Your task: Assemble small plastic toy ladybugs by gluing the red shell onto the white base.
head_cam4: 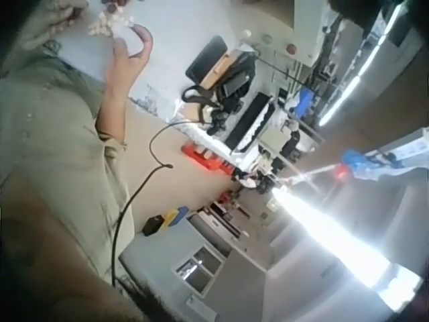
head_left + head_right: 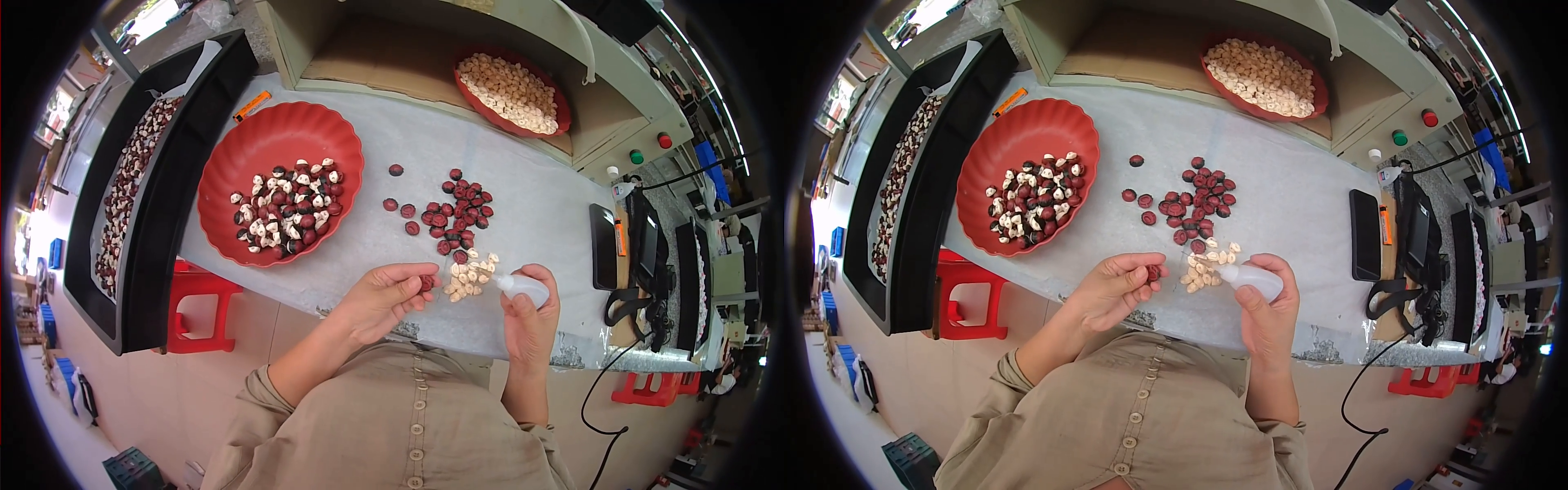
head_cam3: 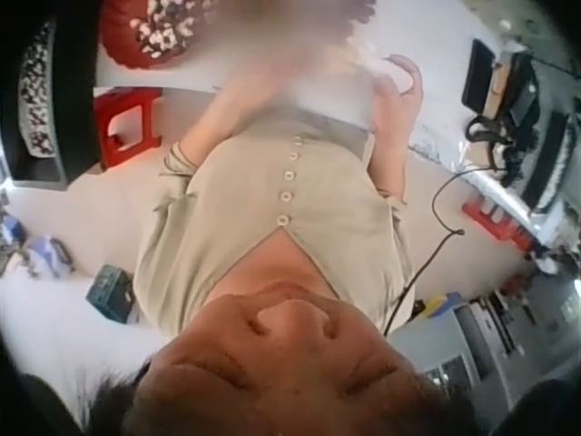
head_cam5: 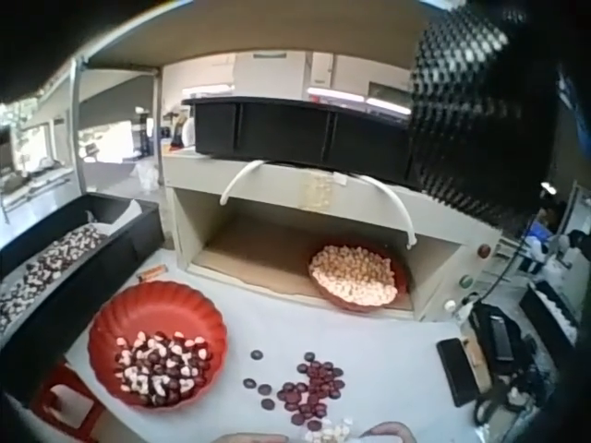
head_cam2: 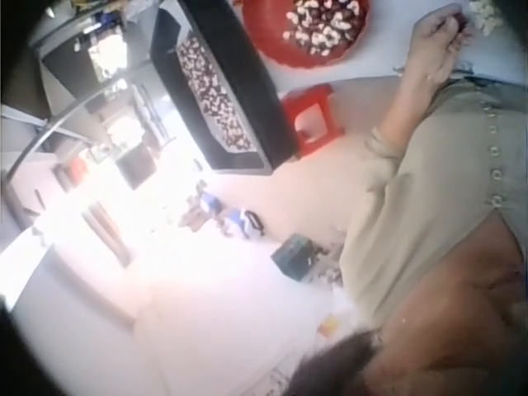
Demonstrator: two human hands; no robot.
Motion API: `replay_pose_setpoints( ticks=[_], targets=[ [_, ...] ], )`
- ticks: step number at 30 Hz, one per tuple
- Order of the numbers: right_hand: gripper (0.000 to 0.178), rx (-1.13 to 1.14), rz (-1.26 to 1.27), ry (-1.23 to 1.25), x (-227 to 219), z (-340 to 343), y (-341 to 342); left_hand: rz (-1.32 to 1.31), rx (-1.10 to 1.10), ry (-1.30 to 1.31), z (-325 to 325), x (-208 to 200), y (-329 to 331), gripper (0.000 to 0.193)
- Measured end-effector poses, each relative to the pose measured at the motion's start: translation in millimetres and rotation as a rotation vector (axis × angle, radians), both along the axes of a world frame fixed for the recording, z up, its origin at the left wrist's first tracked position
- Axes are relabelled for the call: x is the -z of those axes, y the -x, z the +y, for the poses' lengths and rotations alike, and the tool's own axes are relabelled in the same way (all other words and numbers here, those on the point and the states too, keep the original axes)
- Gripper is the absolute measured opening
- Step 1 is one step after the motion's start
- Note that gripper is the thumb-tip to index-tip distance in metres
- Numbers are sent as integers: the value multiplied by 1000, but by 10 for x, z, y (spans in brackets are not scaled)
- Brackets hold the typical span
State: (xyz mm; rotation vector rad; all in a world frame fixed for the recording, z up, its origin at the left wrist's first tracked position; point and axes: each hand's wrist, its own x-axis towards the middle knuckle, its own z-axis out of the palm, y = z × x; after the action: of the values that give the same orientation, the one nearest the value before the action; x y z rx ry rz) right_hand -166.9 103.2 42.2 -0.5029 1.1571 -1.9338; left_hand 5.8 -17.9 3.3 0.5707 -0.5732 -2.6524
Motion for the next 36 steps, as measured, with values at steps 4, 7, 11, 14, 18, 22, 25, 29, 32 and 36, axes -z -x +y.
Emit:
replay_pose_setpoints(
  ticks=[4, 7, 11, 14, 18, 22, 25, 29, 32, 36],
  targets=[
    [34, -4, 246, 34, -8, -27, -50, 119, -25, -26, 17, 62, -20, 25],
    [33, -39, 517, 88, -43, -63, -89, 181, -47, -17, 28, 147, -19, 26],
    [29, -66, 291, 73, -140, -79, -193, 193, -29, -75, -1, 137, -35, 27],
    [26, -66, 324, 73, -157, -115, -332, 191, -32, -68, 5, 130, -56, 27],
    [27, -66, 632, 53, -63, -117, -342, 230, -47, -77, 24, 123, -44, 26],
    [27, -64, 717, 81, -51, -122, -361, 241, -61, -63, 27, 158, -50, 27],
    [27, -59, 758, 71, -59, -137, -358, 255, -57, -60, 27, 177, -58, 29],
    [26, -70, 829, 74, -55, -139, -353, 257, -56, -62, 27, 178, -65, 29],
    [26, -71, 851, 82, -65, -145, -347, 254, -54, -53, 29, 192, -68, 29],
    [25, -64, 855, 109, -84, -163, -358, 257, -49, -55, 31, 205, -71, 29]
  ],
)
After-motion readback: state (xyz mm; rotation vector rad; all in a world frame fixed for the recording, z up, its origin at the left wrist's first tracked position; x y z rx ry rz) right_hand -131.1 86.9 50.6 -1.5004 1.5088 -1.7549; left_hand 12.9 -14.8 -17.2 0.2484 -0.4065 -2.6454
